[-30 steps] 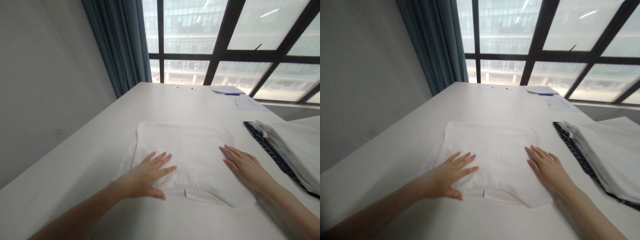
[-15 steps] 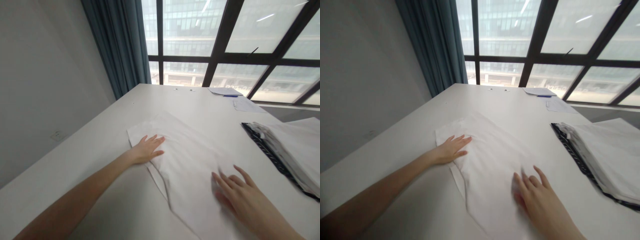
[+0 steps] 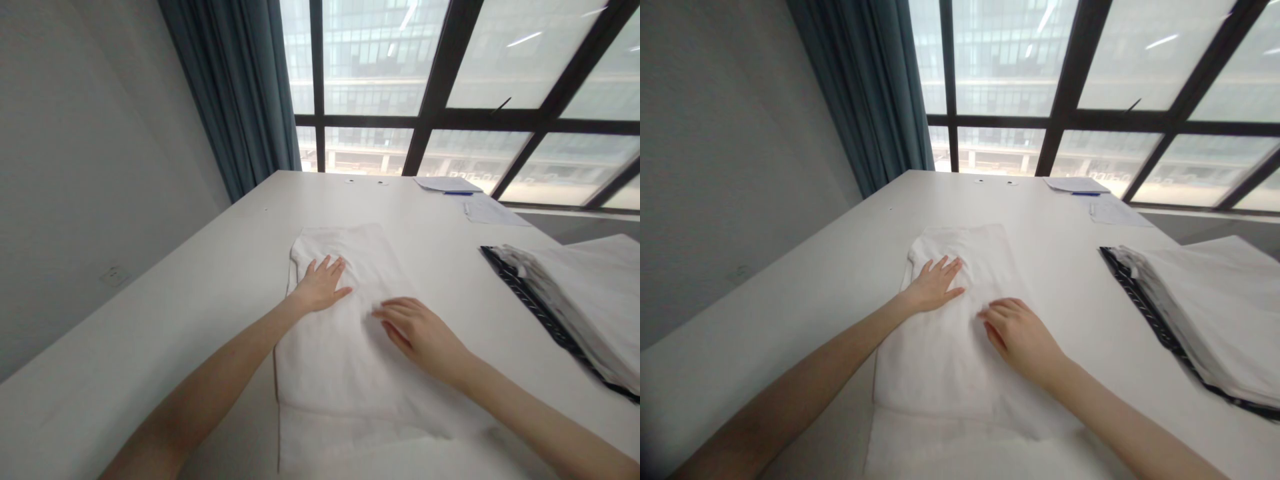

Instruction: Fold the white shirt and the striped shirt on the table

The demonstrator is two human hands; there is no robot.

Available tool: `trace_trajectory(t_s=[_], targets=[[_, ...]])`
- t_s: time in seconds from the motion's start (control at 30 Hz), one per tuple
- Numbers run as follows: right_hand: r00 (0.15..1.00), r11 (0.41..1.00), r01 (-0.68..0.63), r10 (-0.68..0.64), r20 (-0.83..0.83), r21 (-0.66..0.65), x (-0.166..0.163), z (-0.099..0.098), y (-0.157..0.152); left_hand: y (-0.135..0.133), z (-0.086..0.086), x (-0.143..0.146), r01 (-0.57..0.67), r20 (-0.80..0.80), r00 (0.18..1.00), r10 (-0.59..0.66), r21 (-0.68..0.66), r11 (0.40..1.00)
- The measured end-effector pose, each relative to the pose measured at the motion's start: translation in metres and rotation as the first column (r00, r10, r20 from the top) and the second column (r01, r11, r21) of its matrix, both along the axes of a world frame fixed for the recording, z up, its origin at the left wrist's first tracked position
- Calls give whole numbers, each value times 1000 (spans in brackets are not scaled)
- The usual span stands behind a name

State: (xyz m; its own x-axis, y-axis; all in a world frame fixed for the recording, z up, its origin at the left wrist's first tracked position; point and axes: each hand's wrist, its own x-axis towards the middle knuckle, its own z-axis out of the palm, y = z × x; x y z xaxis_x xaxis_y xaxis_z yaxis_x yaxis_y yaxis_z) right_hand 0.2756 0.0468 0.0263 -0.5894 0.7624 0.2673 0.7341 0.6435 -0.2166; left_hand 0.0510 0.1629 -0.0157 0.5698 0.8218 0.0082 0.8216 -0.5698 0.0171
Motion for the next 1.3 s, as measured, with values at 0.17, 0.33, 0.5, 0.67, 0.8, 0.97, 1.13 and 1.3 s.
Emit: trace_trajectory(t_s=[0.17,0.33,0.5,0.67,0.8,0.97,1.13,1.3], targets=[[982,987,150,-155,106,60,6,-37,67,-1,-2,-3,1,-6,1000,-1,40,999],[945,968,249,-237,225,-22,10,-52,71,3,-3,-8,28,-11,1000,-28,33,999],[926,948,317,-303,226,-26,25,-51,62,10,0,-30,-40,-32,999,39,-22,999],[915,930,366,-354,196,-31,54,-61,51,9,-4,-62,-79,-22,997,80,16,997],[920,931,365,-361,155,-3,80,-63,39,-3,-4,-79,-124,10,992,124,118,985],[968,971,240,-240,78,4,105,-53,12,-42,5,-99,114,112,987,-118,44,993],[997,997,45,-40,71,-70,117,-36,-24,-107,19,-110,448,215,887,-409,-182,876],[994,988,-41,56,98,-152,118,-21,-55,-146,28,-106,531,276,837,-473,-199,823]])
